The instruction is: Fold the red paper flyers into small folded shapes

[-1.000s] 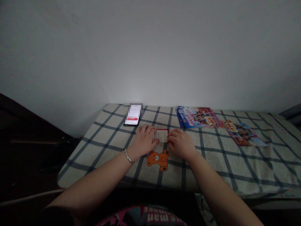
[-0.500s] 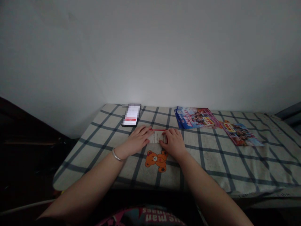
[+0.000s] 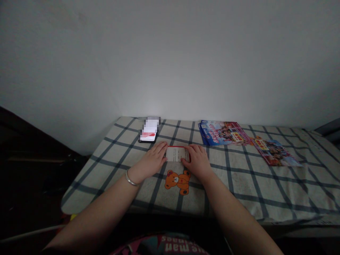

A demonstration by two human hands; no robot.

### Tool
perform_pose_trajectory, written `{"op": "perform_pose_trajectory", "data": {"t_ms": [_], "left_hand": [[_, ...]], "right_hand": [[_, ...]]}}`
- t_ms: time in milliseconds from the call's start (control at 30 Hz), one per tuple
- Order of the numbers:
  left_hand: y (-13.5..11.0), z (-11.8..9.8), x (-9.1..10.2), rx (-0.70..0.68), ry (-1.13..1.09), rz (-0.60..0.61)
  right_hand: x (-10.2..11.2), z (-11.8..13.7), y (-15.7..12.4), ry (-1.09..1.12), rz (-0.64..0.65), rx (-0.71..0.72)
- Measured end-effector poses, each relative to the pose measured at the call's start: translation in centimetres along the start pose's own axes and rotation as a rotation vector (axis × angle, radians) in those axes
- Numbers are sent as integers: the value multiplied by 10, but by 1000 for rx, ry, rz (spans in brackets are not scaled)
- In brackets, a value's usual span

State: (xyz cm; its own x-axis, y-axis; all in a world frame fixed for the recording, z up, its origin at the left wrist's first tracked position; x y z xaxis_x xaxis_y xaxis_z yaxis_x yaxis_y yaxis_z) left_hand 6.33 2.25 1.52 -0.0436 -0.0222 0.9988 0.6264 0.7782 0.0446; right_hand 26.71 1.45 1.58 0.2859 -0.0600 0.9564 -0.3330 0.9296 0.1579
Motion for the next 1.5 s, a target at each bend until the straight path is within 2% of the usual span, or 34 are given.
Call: {"op": "perform_pose_trajectory", "data": {"t_ms": [333,500,767,1100,1200,1300,1500], "left_hand": [[5,0,14,-13,-222,-122],[9,2,18,31,-281,-104],[11,10,21,76,-429,-143],[7,10,26,25,-448,-264],[7,4,23,-89,-341,-205],[7,-4,19,-189,-272,-81],[7,-9,18,-176,-250,0]], "right_hand": [[-1,3,2,55,-9,55],[-1,0,0,53,-14,-7],[-2,-4,1,70,-9,-70],[8,-9,-4,281,-191,-76],[9,-5,-4,230,-181,2],[7,1,-2,159,-92,126],[8,13,-2,87,28,273]]}}
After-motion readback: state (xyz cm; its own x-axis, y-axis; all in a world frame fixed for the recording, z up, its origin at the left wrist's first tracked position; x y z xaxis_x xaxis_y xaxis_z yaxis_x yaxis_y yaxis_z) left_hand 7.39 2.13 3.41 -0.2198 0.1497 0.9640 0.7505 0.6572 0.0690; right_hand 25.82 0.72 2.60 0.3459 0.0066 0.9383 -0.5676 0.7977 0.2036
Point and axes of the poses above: each hand's wrist, its own y-axis towards the middle knuckle, its own x-axis out of the back of the hand, z = x × y, the point moved 4 cm from there along y, towards the middle knuckle, and after that the axes turned 13 degrees about z, right-handed, at the moved point
